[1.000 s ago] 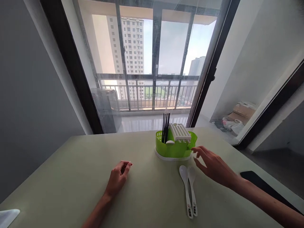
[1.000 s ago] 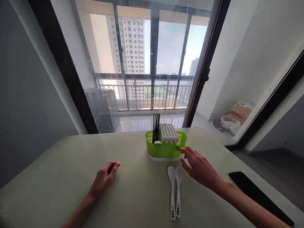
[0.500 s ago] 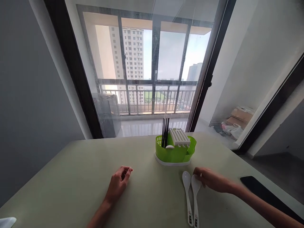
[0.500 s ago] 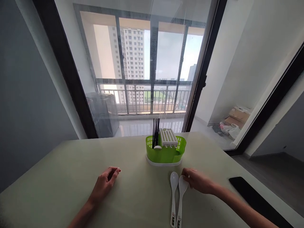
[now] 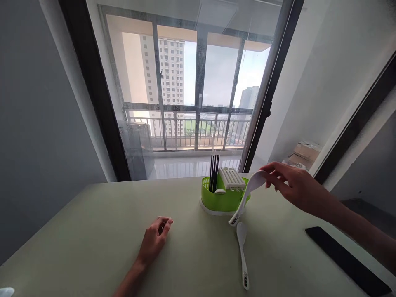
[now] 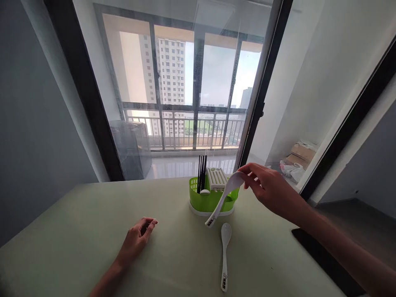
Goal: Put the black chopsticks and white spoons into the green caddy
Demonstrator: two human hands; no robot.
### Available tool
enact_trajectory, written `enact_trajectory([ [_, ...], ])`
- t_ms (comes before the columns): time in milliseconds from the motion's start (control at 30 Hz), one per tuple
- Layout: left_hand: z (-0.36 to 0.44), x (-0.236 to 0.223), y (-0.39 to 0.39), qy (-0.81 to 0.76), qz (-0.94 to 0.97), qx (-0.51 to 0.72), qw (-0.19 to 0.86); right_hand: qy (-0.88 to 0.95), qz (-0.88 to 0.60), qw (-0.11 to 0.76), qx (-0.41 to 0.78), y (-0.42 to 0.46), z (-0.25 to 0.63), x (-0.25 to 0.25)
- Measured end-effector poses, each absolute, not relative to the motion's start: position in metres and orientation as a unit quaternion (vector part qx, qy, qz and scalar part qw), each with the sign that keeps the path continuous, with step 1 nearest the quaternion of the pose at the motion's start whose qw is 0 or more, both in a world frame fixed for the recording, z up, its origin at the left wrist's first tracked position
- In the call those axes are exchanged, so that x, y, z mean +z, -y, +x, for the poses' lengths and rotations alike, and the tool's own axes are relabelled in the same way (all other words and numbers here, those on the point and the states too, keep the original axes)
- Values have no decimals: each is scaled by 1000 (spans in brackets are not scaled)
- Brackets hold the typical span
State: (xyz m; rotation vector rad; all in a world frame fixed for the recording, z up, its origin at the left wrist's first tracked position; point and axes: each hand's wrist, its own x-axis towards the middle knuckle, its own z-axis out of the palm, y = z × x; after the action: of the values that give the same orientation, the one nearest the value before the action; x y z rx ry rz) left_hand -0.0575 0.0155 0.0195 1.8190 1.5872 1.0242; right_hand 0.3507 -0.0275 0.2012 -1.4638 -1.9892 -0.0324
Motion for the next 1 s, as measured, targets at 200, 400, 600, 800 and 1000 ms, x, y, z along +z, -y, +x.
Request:
enact_trajectory([
  [200, -59, 18, -17, -583, 668, 377, 266, 721, -564, 364, -172, 3, 321, 224],
  [400, -61, 11, -20, -578, 674, 373, 271, 692, -560, 377, -255, -26, 305, 214],
  [600, -60, 7, -20, -572, 686, 360, 269, 728, -536, 292, -312, -47, 279, 182],
  [800, -61, 7, -21, -569, 695, 356, 258, 785, -492, 190, -324, -54, 249, 150],
  [1000, -58, 12, -18, -568, 701, 343, 261, 795, -490, 153, -325, -57, 237, 121],
])
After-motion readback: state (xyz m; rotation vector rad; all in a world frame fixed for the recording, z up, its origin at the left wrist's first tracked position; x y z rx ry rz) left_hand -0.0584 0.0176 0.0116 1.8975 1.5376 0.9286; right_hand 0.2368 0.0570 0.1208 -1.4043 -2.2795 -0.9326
